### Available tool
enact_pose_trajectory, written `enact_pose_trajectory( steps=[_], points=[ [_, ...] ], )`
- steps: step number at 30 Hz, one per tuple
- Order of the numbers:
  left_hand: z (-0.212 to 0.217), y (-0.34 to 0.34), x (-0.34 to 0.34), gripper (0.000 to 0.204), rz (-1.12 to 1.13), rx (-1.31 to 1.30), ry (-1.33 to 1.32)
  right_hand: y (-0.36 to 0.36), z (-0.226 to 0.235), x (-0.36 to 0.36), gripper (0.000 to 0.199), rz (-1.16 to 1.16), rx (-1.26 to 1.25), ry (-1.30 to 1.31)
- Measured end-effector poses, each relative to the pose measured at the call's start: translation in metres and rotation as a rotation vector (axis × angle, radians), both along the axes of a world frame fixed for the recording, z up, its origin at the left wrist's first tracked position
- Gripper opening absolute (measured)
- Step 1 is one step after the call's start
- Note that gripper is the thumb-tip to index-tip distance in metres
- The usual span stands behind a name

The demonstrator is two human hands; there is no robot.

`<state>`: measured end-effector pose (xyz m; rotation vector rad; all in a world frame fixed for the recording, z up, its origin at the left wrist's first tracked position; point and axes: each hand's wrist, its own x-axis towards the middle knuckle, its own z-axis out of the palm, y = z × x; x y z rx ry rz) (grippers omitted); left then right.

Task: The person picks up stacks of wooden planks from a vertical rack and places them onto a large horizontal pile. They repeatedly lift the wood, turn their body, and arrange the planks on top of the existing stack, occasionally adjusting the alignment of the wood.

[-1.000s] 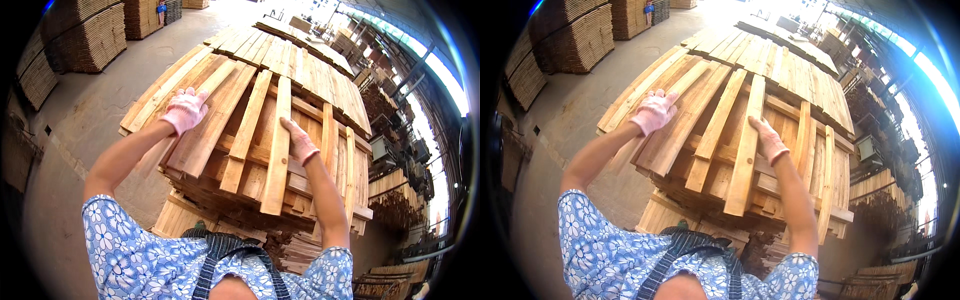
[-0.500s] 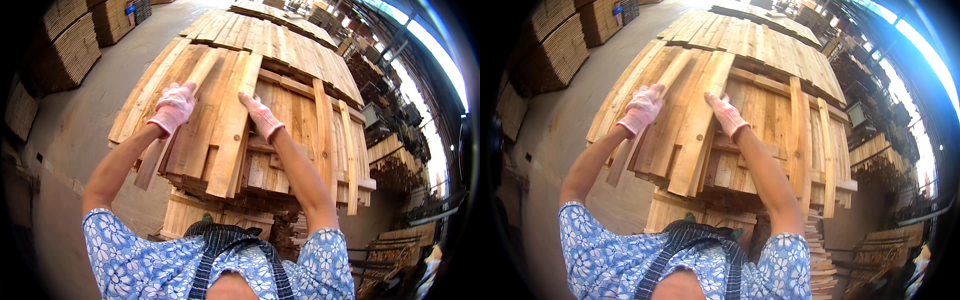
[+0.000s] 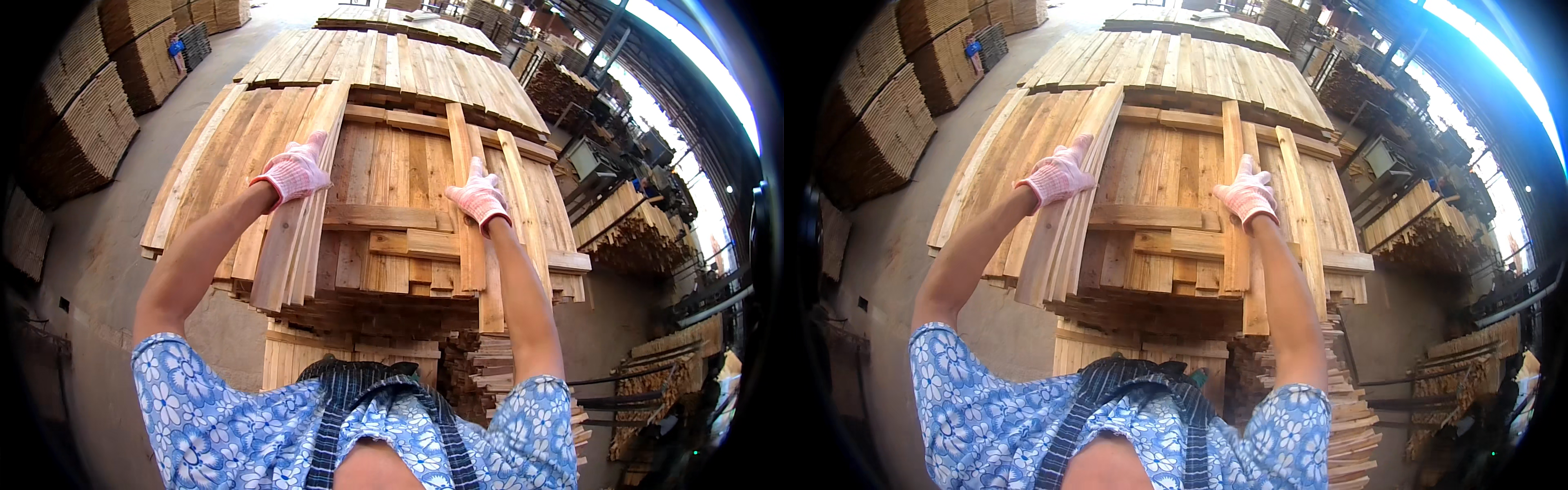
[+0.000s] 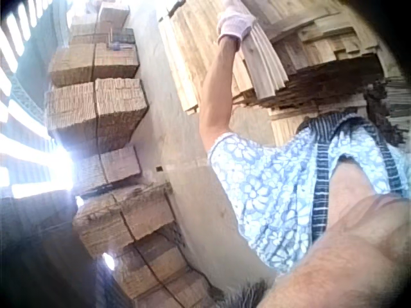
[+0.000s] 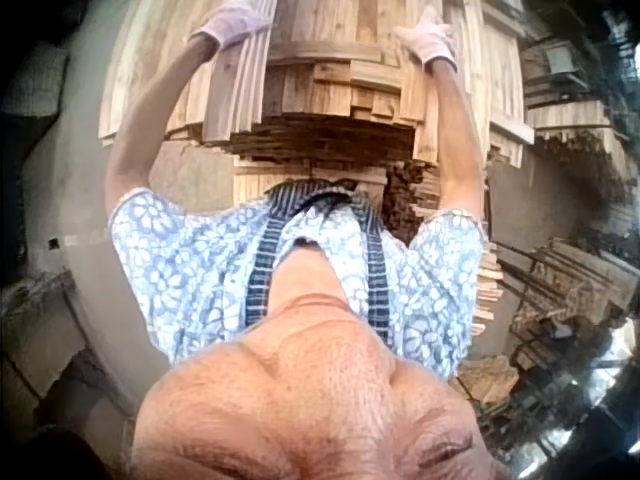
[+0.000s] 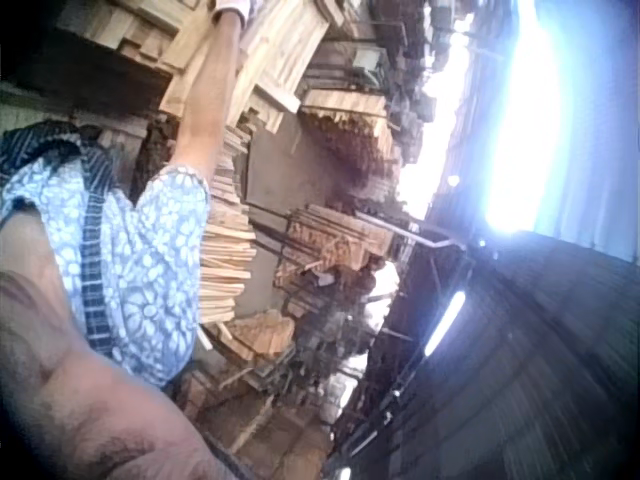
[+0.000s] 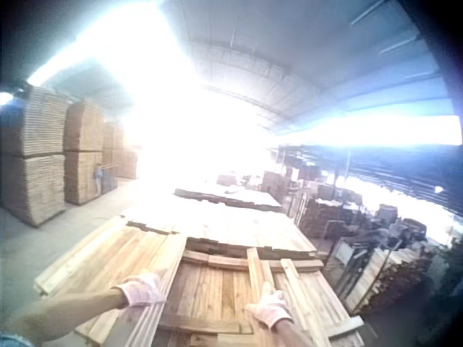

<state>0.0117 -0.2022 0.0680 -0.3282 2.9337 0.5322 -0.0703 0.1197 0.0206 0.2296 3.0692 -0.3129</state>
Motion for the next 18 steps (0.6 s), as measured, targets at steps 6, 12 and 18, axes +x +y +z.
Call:
enact_pose_trajectory(
  steps=[6, 12, 18],
  points=[
    [0.01, -0.006, 0.007, 0.097, 0.078, 0.161, 0.058, 0.048, 0.02, -0.013, 0.094, 0.254, -0.451, -0.13],
    [0.055, 0.057, 0.017, 0.091, 0.084, 0.348, 0.035, 0.051, -0.003, 0.036, 0.092, 0.166, -0.066, -0.027],
    [-0.036, 0.092, -0.021, 0.062, -0.107, -0.495, 0.262, 0.041, 0.019, 0.043, 0.098, 0.186, -0.073, -0.132]
  ],
)
